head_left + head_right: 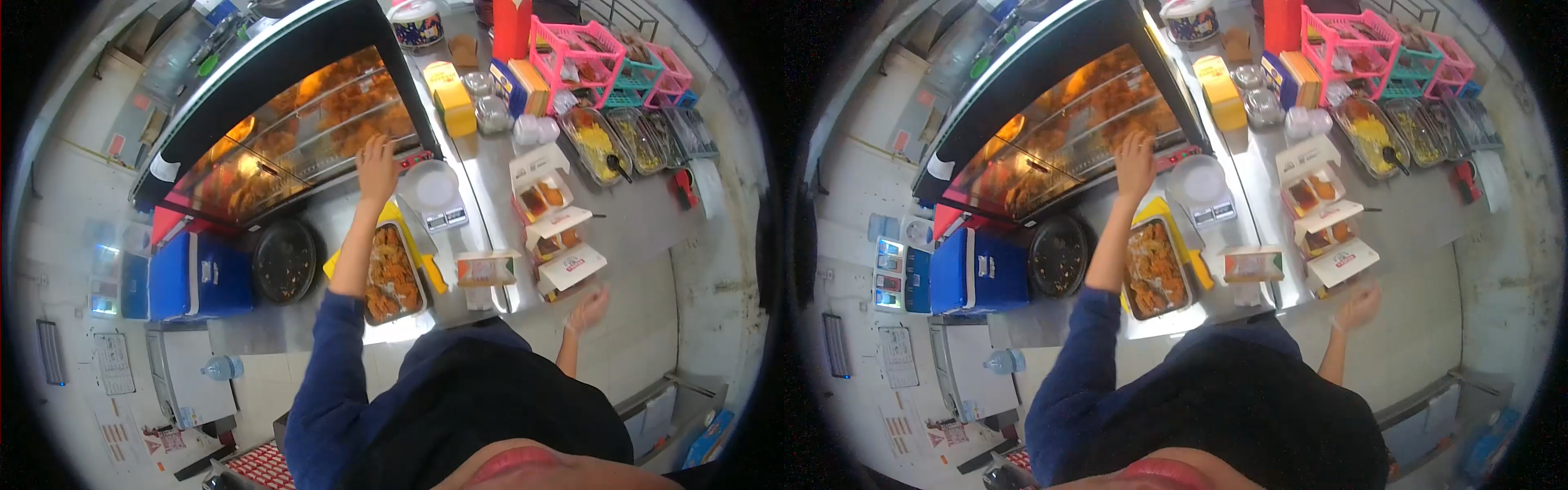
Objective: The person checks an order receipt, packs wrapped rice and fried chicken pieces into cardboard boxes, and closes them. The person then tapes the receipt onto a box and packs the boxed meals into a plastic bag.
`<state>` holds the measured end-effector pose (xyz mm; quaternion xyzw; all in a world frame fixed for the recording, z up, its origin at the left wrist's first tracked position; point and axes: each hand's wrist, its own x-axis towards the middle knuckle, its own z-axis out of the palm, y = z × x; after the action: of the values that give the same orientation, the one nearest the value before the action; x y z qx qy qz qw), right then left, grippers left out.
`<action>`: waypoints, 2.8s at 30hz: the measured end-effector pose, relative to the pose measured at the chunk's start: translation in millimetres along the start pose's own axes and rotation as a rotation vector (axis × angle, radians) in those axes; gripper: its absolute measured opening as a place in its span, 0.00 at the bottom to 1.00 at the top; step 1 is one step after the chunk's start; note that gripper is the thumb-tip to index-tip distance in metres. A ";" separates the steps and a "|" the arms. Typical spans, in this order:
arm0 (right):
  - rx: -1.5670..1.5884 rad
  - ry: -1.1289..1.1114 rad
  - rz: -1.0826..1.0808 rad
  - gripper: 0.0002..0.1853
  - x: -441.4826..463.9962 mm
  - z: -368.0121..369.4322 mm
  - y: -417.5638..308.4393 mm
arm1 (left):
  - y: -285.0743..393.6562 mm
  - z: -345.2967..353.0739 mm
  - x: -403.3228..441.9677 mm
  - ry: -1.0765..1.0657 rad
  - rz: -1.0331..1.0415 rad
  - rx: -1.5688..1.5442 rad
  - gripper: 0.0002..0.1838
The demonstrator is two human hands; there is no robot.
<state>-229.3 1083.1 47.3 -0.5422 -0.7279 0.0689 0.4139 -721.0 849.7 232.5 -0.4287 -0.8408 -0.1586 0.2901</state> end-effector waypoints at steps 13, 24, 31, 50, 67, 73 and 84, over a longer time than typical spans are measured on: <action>0.548 -1.057 -0.298 0.15 -184.9 32.0 -156.9 | -158.2 0.8 92.4 -0.208 0.595 0.927 0.39; 0.239 -1.177 0.043 0.15 -246.9 44.6 -217.1 | -252.5 -102.6 -40.0 -0.168 0.069 0.751 0.34; 0.429 -1.488 0.873 0.31 -274.7 67.0 -265.8 | -238.8 -94.0 -24.9 -0.184 0.475 0.769 0.33; 1.140 -1.355 0.920 0.35 -192.6 20.2 -324.8 | -225.1 -79.9 -233.1 -0.590 -0.573 -0.160 0.29; 1.275 -1.347 0.540 0.39 -138.9 244.4 -476.2 | -233.4 -102.9 -226.7 -0.083 -0.976 -0.604 0.14; 1.374 -1.288 0.490 0.40 -132.6 310.8 -552.1 | -233.2 -95.4 -258.7 -0.082 -1.034 -0.612 0.10; 0.546 -1.271 -0.720 0.25 -156.0 409.4 -628.9 | -228.0 -99.2 -128.5 -0.065 -0.285 -0.041 0.11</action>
<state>-956.3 840.7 45.2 -0.0076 -0.9138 0.4046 0.0330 -811.8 585.0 225.7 -0.3158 -0.8986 -0.2012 0.2287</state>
